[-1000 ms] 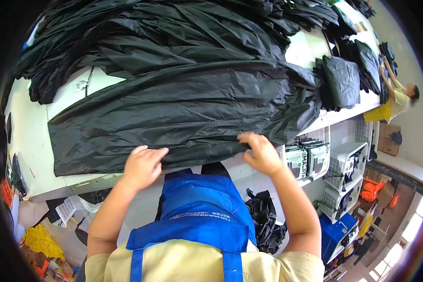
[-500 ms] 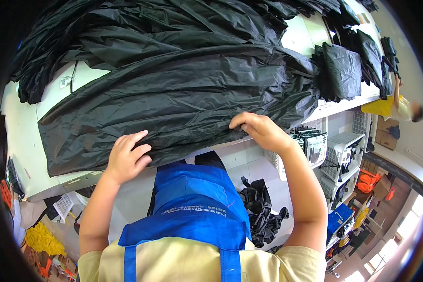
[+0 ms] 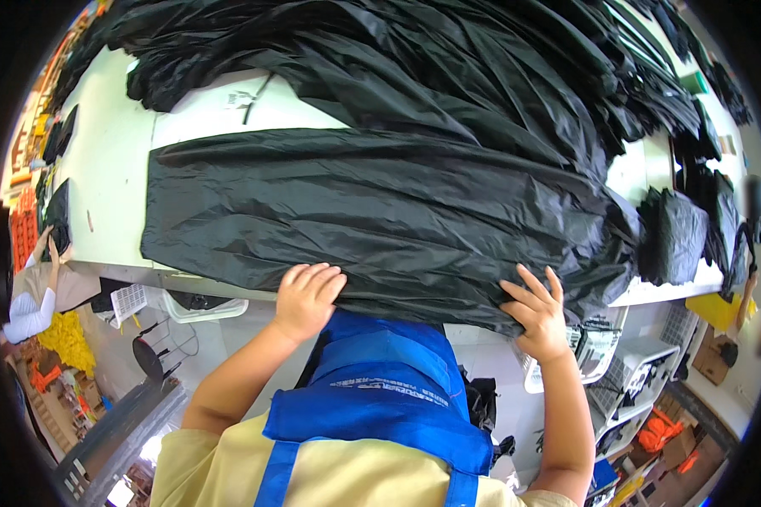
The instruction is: The person trims excess black fabric pieces on a worktable using shears. They repeatedly pick up fabric, align edges, cut along seams, and place trimmed pieces aside. The process continues with multiple fabric items handled one at a time.
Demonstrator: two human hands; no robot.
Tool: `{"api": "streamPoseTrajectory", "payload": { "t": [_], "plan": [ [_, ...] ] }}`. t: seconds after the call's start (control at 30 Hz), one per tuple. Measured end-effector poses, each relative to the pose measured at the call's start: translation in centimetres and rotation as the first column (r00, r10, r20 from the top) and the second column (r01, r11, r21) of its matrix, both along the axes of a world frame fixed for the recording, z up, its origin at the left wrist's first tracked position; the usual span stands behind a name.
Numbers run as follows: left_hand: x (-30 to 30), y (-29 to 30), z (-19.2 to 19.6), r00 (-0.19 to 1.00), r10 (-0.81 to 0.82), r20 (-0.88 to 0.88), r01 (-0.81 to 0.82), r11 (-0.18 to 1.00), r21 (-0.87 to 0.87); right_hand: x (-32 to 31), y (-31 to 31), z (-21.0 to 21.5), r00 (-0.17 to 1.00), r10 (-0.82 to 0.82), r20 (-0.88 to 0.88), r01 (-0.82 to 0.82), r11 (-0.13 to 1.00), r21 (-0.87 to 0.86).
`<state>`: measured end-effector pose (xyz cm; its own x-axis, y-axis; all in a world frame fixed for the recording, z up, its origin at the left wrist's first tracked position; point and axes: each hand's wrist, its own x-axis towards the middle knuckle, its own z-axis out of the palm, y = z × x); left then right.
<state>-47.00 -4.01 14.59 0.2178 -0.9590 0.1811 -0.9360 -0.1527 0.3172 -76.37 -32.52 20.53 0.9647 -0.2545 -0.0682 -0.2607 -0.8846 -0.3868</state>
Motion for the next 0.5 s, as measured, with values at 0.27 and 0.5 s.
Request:
{"api": "streamPoseTrajectory", "payload": {
  "t": [0.27, 0.5],
  "plan": [
    [18.1, 15.1, -1.5, 0.783, 0.499, 0.371, -0.552, 0.833, 0.045, 0.4, 1.0, -1.9, 0.938, -0.036, -0.344, 0.048, 0.998, 0.028],
    [31.1, 17.4, 6.9, 0.774, 0.633, 0.006, -0.512, 0.621, 0.593, 4.6, -5.8, 1.1, 0.731, -0.177, -0.659, 0.459, 0.842, 0.284]
  ]
}}
